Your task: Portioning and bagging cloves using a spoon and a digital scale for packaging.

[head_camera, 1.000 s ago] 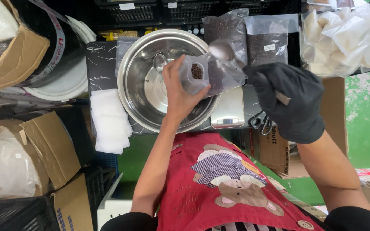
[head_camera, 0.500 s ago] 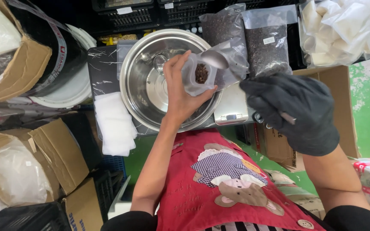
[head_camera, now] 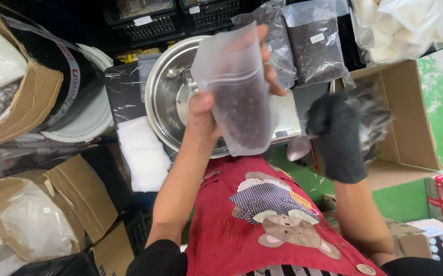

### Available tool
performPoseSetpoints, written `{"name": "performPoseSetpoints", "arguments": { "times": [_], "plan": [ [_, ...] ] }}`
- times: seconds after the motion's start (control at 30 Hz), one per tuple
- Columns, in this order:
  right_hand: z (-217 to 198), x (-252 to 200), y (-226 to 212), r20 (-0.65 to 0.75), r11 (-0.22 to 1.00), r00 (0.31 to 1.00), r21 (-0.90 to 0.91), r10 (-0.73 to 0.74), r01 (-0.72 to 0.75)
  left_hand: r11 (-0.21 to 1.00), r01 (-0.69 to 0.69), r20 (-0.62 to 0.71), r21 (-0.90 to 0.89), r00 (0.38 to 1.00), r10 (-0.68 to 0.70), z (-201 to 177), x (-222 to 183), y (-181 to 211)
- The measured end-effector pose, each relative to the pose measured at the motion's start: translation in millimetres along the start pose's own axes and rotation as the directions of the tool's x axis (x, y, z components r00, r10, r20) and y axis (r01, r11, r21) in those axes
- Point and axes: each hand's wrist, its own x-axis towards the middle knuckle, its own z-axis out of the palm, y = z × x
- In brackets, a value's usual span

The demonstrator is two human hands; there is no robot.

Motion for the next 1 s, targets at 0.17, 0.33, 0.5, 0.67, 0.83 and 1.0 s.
{"name": "performPoseSetpoints", "arguments": {
  "times": [0.17, 0.33, 0.5, 0.67, 0.83, 1.0],
  "plan": [
    [46.4, -62.2, -29.0, 0.610, -0.108, 0.747, 0.788, 0.265, -0.606, 0.958, 0.114, 0.065, -0.265, 0.993, -0.100, 27.4, 19.5, 2.9],
    [34.8, -50.4, -74.6, 0.643, -0.296, 0.531, 0.746, 0.552, -0.596, 0.965, 0.078, 0.066, -0.250, 0.996, -0.063, 27.3, 26.7, -1.2],
    [12.2, -25.9, -108.4, 0.595, -0.290, 0.686, 0.804, 0.419, -0.520, 0.997, 0.032, 0.055, -0.075, 0.998, -0.028, 23.7, 28.5, -17.1],
    [20.0, -30.6, -70.0, 0.619, -0.459, 0.670, 0.775, 0.410, -0.434, 0.926, -0.161, 0.133, 0.341, 0.984, 0.122, 20.7, 30.2, -34.1],
    [23.6, -44.2, 12.8, 0.604, -0.148, 0.476, 0.704, 0.640, -0.695, 0.653, -0.172, 0.182, 0.737, 0.982, 0.053, 25.0, 24.8, -51.1],
    [-35.1, -54.3, 66.0, 0.345, 0.338, 0.561, 0.530, 0.752, -0.778, 0.559, 0.067, -0.021, 0.827, 0.996, -0.087, -4.3, -2.9, -121.0]
  ]
}}
